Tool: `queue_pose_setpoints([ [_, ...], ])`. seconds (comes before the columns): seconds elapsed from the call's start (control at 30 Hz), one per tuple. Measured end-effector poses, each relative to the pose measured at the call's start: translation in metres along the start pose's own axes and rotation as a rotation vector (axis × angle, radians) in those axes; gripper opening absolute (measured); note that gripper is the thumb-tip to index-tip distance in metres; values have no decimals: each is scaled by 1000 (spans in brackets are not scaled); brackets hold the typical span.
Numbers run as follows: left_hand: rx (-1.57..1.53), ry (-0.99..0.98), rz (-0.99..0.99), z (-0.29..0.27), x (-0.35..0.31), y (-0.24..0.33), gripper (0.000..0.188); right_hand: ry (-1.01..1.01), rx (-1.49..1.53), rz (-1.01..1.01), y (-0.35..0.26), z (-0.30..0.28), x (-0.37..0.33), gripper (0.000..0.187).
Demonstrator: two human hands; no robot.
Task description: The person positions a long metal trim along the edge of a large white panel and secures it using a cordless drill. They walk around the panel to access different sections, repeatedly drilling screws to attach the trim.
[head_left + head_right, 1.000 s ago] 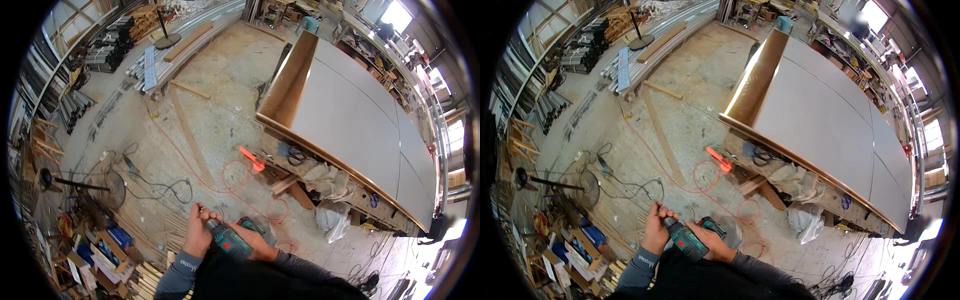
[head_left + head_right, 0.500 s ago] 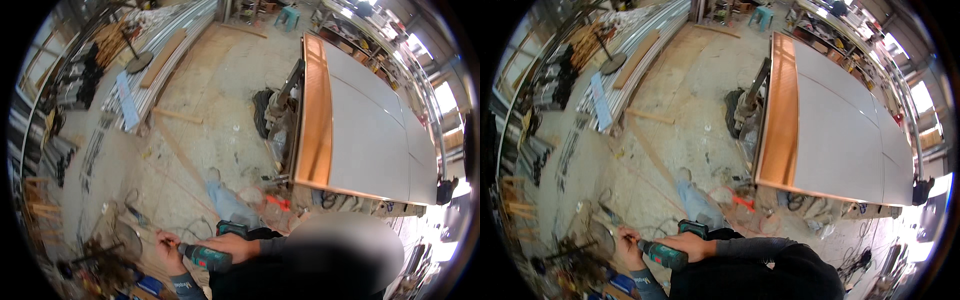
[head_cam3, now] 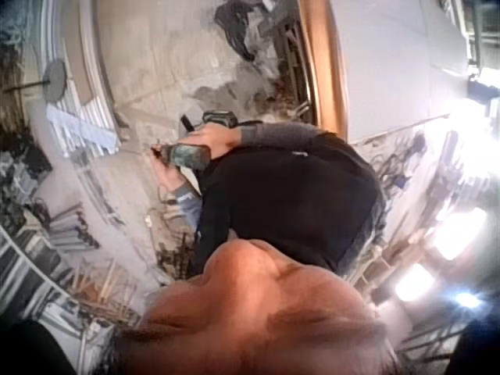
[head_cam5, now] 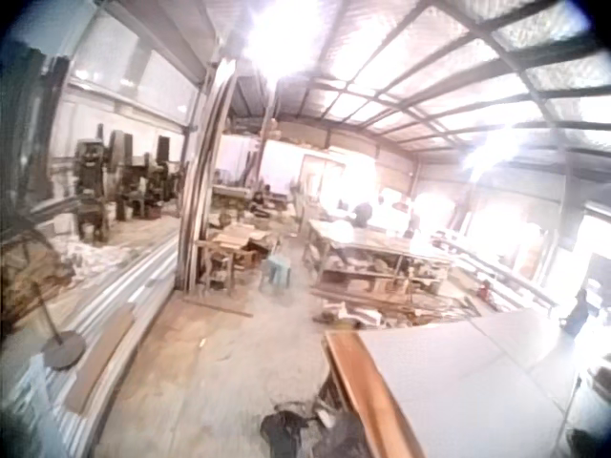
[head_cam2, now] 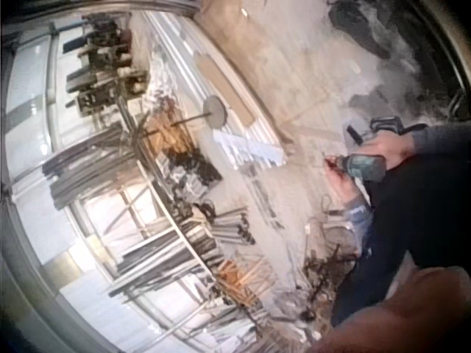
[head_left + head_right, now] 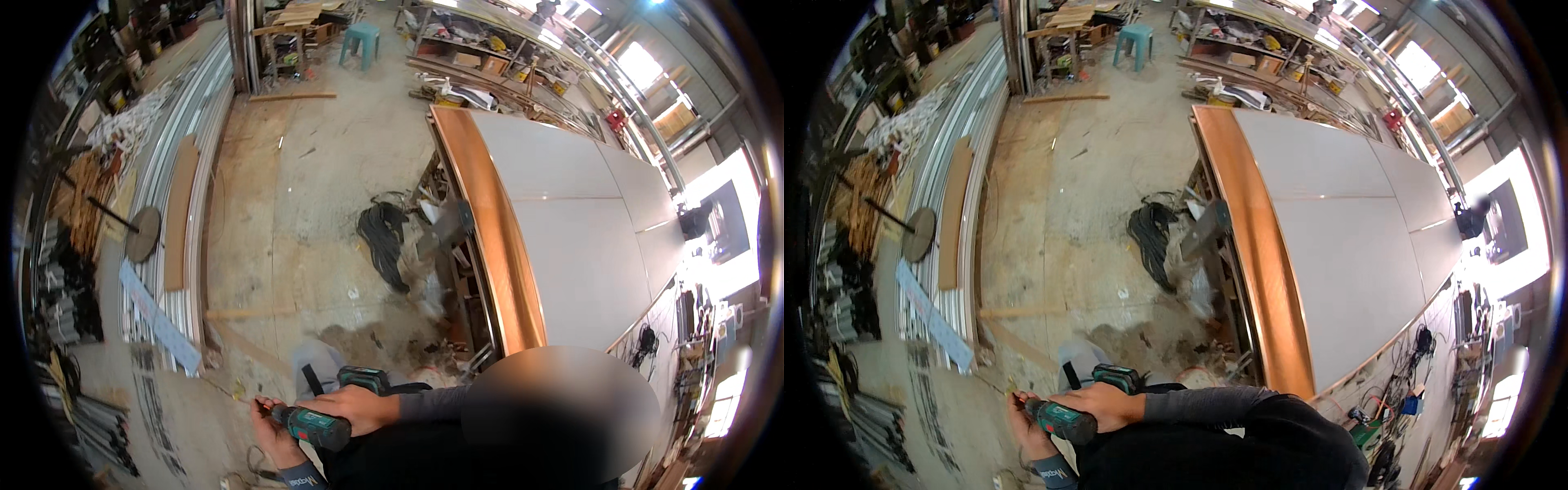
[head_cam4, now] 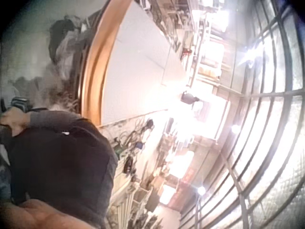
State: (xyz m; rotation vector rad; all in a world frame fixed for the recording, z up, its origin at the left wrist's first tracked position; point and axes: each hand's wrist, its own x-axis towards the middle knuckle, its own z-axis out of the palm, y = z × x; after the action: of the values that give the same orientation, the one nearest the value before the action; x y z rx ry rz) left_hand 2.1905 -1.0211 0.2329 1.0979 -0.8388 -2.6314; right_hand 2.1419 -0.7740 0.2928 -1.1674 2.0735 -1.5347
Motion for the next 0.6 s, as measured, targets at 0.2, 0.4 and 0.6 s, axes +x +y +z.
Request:
queue_pose_setpoints([
  [0.2,419,-270,202,117,220,23,22,31,-108,155,87,-121,138,83],
  [0.4,157,-177,-346,348,350,54,23,317,-83,195,134,-250,226,78],
  [0.6,285,-238,-442,519,489,-15,28,566,-119,225,228,-390,289,78],
])
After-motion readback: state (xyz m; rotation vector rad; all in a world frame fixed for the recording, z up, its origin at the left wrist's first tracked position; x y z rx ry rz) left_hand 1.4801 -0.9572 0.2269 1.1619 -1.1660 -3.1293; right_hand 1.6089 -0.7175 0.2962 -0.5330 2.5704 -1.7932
